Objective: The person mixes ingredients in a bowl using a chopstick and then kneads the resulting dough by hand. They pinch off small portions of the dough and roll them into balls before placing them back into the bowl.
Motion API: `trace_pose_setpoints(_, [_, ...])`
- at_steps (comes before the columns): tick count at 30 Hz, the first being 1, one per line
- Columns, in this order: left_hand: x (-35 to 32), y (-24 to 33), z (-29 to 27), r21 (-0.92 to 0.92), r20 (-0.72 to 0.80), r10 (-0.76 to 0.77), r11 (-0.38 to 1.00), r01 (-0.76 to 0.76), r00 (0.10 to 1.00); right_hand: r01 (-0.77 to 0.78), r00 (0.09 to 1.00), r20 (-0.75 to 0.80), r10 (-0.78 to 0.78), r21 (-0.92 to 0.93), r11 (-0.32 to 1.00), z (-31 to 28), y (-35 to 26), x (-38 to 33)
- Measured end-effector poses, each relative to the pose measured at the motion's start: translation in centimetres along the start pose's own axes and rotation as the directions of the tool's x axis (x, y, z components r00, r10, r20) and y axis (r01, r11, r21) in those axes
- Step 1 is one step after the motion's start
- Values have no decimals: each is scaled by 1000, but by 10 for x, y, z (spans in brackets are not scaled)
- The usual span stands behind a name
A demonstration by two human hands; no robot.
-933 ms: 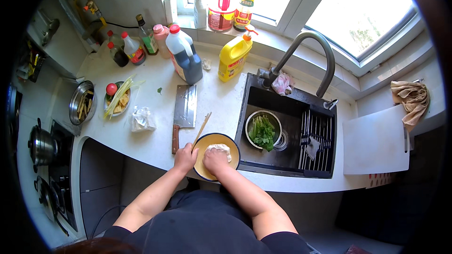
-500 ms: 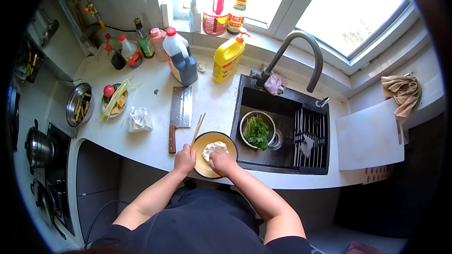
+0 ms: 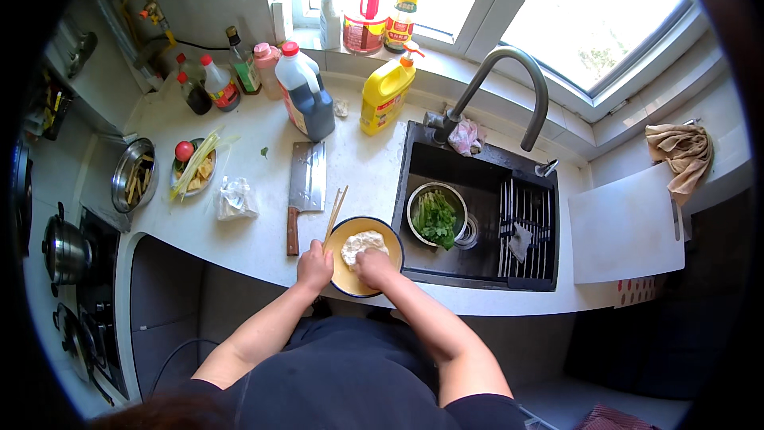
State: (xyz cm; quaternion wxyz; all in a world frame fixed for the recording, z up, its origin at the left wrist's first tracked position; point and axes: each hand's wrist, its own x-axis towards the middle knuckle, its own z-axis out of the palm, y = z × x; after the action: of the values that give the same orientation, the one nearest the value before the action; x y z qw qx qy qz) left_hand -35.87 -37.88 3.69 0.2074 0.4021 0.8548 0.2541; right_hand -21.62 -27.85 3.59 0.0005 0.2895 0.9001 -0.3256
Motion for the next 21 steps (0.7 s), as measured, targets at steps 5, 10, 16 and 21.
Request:
trace_pose_setpoints(5, [6,1,0,37,32,-31,999,30,999,76,867,-495,-51,30,997,-20,-8,1])
trace_pose_setpoints(10, [5,6,-2,23,52,-58,998,56,997,-177,887,-440,141,-40,983,2,-1,23])
trace_pose_setpoints(16, [6,4,2,29,50,-78,997,77,996,21,995,-97,-1,202,979,-12,-23,13])
trace_pose_setpoints(21, [9,6,0,27,90,-95,995,93,991,212,941,-235,-244,-155,965,-27,-52,-14])
